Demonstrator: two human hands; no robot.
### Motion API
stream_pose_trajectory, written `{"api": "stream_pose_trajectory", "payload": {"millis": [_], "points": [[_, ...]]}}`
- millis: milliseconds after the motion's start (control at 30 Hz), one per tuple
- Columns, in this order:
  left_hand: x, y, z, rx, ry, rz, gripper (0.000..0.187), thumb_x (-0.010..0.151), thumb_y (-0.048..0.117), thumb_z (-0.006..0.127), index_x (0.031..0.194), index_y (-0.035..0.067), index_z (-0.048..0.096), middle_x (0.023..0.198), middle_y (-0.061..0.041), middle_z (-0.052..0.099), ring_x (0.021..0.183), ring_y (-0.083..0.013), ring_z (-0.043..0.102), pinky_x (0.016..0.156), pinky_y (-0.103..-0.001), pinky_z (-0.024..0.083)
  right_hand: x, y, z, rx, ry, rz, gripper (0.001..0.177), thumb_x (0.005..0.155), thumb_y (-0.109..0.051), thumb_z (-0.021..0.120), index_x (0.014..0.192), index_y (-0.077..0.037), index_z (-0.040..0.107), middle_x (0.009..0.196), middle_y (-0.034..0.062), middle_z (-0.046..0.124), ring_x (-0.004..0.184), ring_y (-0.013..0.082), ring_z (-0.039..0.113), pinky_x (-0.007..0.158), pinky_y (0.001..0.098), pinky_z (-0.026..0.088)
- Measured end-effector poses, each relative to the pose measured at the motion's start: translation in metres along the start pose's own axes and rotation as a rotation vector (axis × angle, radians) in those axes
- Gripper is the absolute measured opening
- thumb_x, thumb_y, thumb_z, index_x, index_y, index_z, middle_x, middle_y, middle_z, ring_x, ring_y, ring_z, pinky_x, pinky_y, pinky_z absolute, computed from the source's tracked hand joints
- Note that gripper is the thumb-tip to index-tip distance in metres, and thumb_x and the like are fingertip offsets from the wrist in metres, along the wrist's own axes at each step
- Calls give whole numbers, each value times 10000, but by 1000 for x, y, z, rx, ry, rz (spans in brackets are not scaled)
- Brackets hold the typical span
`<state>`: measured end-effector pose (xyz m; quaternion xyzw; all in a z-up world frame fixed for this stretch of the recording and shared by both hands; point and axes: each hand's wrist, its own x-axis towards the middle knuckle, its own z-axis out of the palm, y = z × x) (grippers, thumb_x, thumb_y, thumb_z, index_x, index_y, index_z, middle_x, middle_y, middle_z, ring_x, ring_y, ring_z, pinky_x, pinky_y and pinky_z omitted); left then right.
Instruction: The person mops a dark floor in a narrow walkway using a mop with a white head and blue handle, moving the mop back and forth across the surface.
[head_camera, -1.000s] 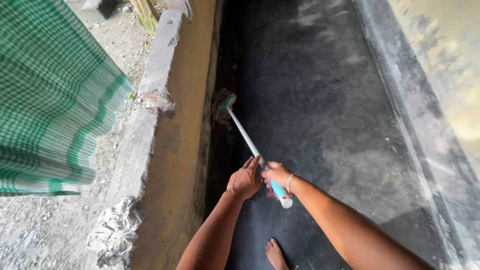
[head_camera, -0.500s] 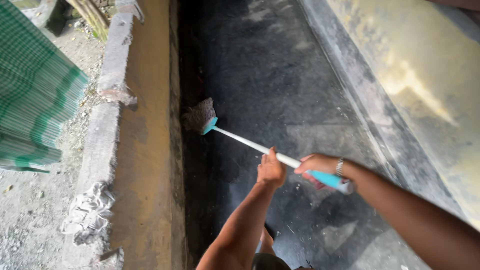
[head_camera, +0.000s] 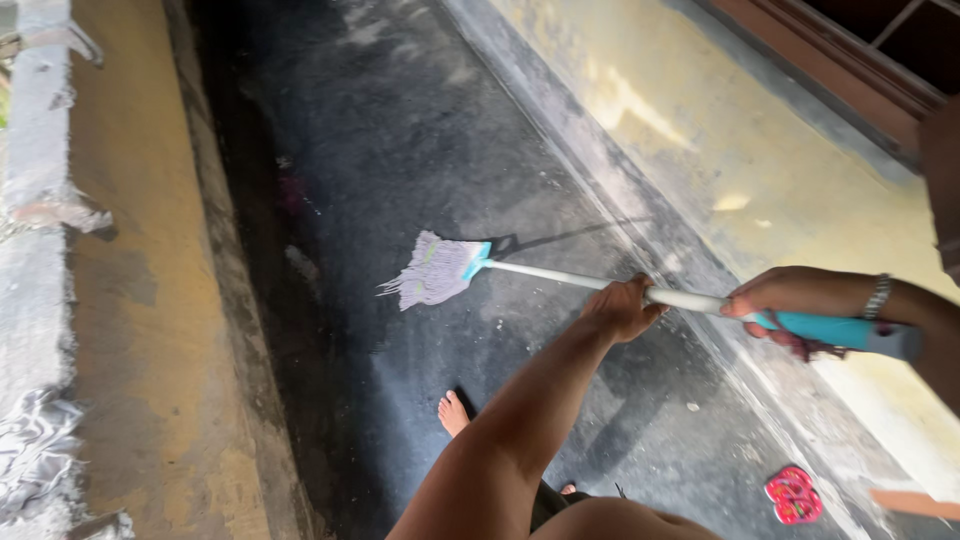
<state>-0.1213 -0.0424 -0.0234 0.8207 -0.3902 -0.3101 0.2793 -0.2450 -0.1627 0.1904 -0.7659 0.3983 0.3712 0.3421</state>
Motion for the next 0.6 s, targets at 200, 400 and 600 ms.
{"api": "stream_pose_trajectory", "payload": {"millis": [200,400,600], "points": [[20,67,29,582,-8,332,281,991,380,559,1041,173,742,771,-11,711,635,-133,678,624,-347,618,-4,82,-25,-113,-87,-4,464,971,-423,727,752,-30,616,559,66,491,434,182,513,449,336,462],[9,85,19,833,-58,423,191,977,290,611,993,163,753,806,-10,729,740,-134,669,708,-341,562,1,104,-28,1,-192,-72,389,949,-309,756,784,25,645,569,62,495,405,194,502,423,356,425],[0,8,8,640,-79,207,193,907,278,709,1069,180,745,984,-37,714,965,-189,678,852,-357,561,29,47,29,245,-181,-146,243,891,-178,707,1009,32,680,680,38,614,457,154,513,433,361,500]]}}
